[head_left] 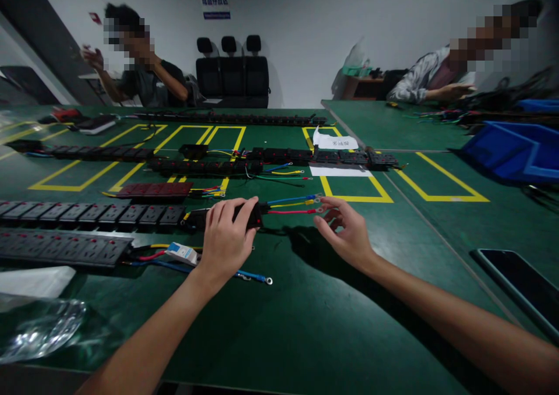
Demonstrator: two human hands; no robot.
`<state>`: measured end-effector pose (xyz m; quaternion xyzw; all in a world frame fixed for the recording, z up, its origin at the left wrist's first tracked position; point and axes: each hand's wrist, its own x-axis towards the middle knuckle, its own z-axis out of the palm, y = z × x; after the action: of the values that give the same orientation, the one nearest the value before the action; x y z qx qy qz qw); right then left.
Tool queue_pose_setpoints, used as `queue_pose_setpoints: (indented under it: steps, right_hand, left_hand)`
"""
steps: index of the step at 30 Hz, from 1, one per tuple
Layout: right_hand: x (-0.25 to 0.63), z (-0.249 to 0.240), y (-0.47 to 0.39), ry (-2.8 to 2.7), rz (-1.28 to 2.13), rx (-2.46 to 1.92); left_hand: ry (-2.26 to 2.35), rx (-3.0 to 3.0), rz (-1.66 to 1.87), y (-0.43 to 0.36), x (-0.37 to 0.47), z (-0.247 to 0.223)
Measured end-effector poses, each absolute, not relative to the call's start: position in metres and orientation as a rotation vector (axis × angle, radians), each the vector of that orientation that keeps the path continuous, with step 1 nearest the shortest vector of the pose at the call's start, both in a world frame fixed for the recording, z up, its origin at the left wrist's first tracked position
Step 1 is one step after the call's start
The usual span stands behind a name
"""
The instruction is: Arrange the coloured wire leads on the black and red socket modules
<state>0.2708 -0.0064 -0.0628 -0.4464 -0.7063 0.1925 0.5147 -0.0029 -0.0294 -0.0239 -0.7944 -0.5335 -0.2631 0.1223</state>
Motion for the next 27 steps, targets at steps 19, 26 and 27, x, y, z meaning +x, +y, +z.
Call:
queue_pose_setpoints:
  steps: [19, 26, 27]
  right_hand:
    - [0.276, -0.0632, -0.0034, -1.815, 0.374, -0.962]
    - [0.2747, -0.0623, -0.0041, -1.766, 0.426, -0.993]
    - [0.2747, -0.0619, -0.0041, -1.763, 0.438, -1.005]
  left_hand:
    - [-1.614, -2.267, -0.806, -0.0287, -0.0028, -0.0247]
    - [-1.621, -2.268, -0.802, -0.0281, -0.0019, -0.0239]
    - [-1.623, -2.271, -0.798, -0.0285, -0.0019, -0.0238]
